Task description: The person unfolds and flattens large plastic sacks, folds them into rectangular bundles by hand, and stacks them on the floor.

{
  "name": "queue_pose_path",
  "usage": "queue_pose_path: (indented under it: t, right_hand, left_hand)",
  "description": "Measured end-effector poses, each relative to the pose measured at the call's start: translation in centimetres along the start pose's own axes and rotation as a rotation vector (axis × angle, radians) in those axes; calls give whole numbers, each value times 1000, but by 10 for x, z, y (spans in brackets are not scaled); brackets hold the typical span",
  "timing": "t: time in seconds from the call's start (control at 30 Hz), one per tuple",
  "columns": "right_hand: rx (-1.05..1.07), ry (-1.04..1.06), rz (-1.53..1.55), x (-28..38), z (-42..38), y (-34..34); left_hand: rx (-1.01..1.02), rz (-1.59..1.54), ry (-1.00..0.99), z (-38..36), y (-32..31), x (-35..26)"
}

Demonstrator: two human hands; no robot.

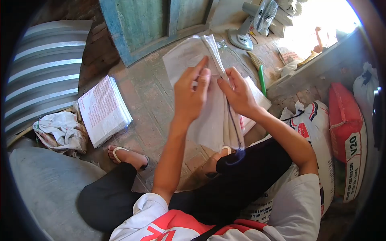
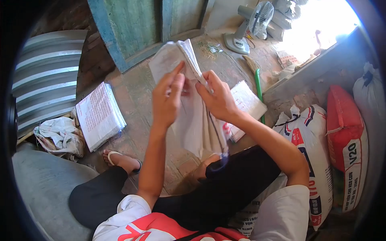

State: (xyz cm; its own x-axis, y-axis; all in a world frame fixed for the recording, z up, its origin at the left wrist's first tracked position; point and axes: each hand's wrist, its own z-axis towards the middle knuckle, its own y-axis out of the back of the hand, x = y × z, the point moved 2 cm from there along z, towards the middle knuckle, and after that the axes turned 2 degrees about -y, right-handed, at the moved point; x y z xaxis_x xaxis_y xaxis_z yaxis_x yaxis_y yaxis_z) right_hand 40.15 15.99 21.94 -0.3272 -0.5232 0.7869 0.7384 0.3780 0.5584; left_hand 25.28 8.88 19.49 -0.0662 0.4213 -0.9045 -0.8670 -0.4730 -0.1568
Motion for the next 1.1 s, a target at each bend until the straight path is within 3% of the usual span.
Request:
queue_pose_path:
  t: [0.03,0.1,0.17,0.27,0.3,0.37,0.43,0.53,0.6,0.73,0.83,0.93,1.1]
  right_hand:
    - [6,-38,17,-7,3,4]
    - [46,-181,37,8,1,16]
    - [39,-140,186,-15,5,29]
    - [4,-276,366,-38,1,45]
    - [-21,-363,465,-36,1,47]
    - [-32,-491,569,-50,2,54]
    - [-31,-488,458,-78,2,57]
    - [-77,-636,408,-95,-11,63]
    - [-118,-653,392,-107,-17,64]
    - [-65,-468,211,-95,-24,62]
    - [85,-298,238,-65,-29,66]
    - [40,-209,213,-54,-35,64]
    - [-22,-121,210,-66,-31,76]
  left_hand:
    - [-9,66,-49,1,11,0]
    - [-303,445,-378,4,43,16]
    - [-497,486,-426,7,71,26]
    - [-387,223,136,-11,102,84]
    - [-257,-155,398,-24,106,117]
    - [-67,-597,673,-43,99,129]
    - [40,-723,722,-57,68,107]
    - [-28,-500,623,-54,51,107]
    - [57,-402,571,-52,58,108]
    - [78,-249,530,-46,75,102]
    - [-77,-235,235,-41,67,75]
    - [-122,-133,118,-40,63,50]
    - [-111,-88,-278,-39,48,8]
